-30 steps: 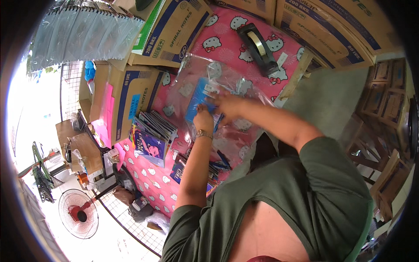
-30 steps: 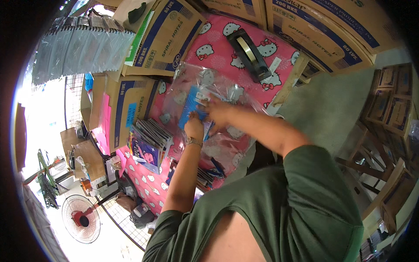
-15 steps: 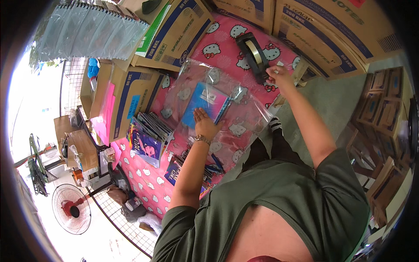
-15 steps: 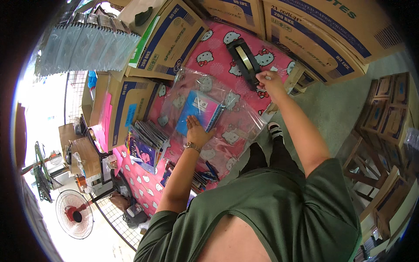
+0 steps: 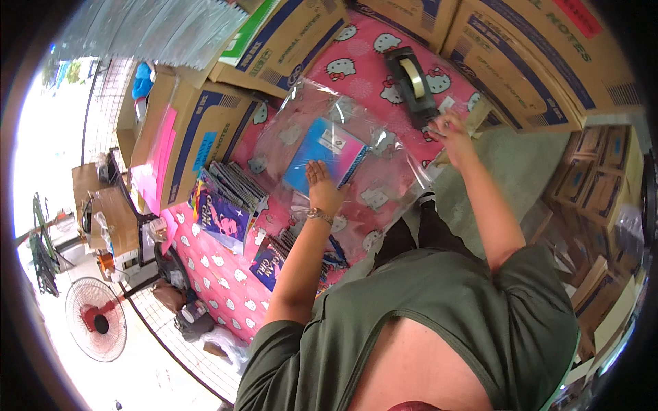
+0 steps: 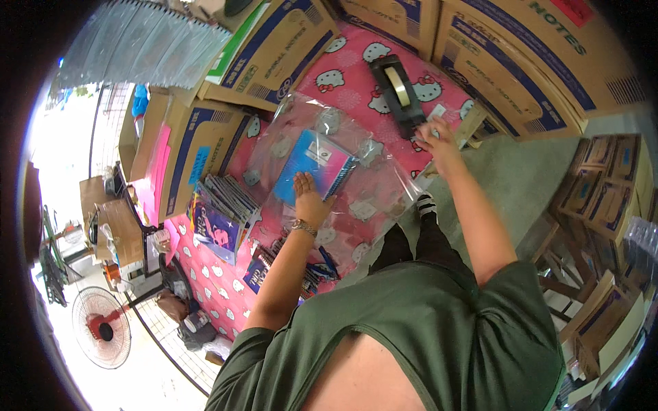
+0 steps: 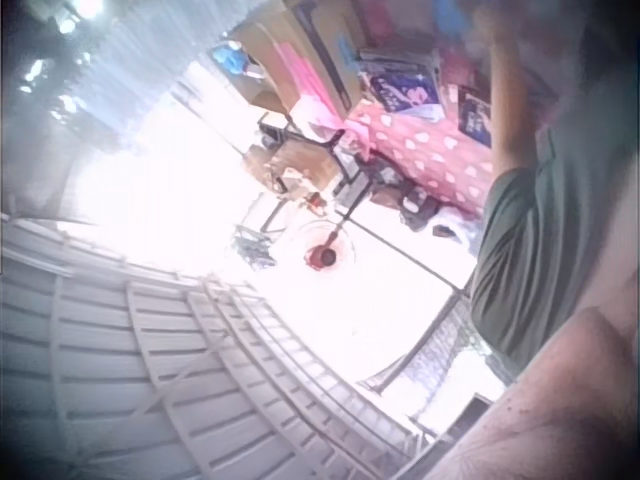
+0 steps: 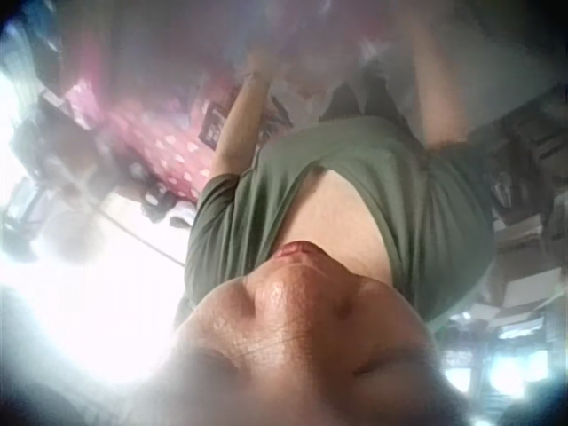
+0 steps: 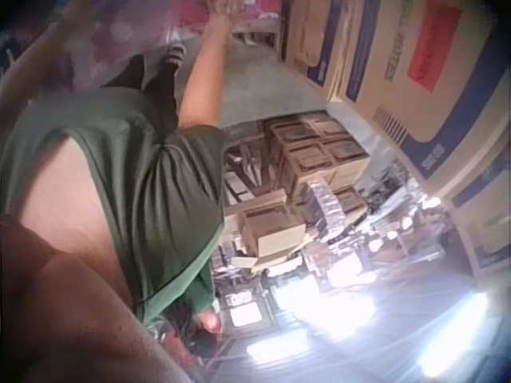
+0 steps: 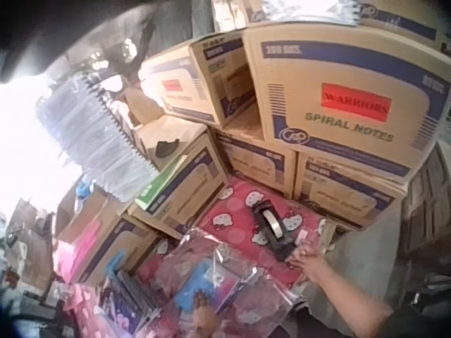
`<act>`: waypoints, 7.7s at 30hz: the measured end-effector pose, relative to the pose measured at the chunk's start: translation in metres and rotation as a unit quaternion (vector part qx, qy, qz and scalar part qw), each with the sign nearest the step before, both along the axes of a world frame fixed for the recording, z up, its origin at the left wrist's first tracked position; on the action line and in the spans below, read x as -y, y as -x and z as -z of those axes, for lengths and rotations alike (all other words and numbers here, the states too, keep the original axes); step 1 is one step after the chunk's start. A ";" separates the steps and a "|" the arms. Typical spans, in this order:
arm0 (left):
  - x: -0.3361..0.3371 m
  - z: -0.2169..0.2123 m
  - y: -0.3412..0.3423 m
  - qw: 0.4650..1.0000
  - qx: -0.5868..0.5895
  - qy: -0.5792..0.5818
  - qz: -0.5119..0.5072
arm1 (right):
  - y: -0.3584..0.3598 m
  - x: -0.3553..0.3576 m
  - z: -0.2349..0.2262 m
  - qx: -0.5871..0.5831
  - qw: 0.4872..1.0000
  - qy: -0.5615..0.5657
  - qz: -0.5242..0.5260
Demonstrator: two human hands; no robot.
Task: The person places stacks of notebooks into individual plastic bags, seals each bag using a tape dispenser, and then moves the packaged notebooks into a shipping box.
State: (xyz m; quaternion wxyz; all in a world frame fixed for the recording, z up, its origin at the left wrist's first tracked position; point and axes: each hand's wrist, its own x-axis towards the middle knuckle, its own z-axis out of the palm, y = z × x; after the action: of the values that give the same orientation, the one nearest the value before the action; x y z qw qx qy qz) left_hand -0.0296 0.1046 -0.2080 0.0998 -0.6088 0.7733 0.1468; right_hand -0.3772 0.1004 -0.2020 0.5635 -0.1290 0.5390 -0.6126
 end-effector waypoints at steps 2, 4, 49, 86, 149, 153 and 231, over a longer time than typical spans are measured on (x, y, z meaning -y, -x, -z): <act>-0.002 0.001 -0.001 1.000 -0.019 0.017 -0.010 | -0.004 -0.024 0.017 0.082 0.996 -0.032 -0.025; -0.002 0.003 0.001 0.998 -0.041 0.041 0.002 | -0.002 -0.026 0.062 0.219 0.959 -0.054 -0.170; 0.088 -0.074 0.001 0.556 -0.758 -0.082 -0.333 | -0.132 0.061 -0.036 -0.380 0.850 0.261 -0.255; 0.070 -0.209 -0.004 0.958 -0.058 0.279 0.047 | -0.084 0.071 -0.107 -0.282 0.825 0.336 -0.355; 0.061 -0.136 0.014 0.881 -0.439 0.174 0.005 | -0.127 0.086 -0.168 -0.496 0.660 0.492 -0.276; 0.078 -0.170 0.025 0.825 -0.516 0.223 0.052 | -0.106 0.134 -0.133 -0.487 0.751 0.326 -0.304; -0.054 -0.075 -0.017 0.617 -0.719 -0.120 -0.298 | -0.062 0.044 -0.136 -0.501 0.638 0.306 -0.498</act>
State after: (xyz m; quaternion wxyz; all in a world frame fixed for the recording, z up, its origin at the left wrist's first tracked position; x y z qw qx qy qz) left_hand -0.0127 0.1585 -0.1334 -0.4647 -0.4882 0.3496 0.6508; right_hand -0.3148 0.0568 -0.0657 0.3552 -0.8300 0.3746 -0.2111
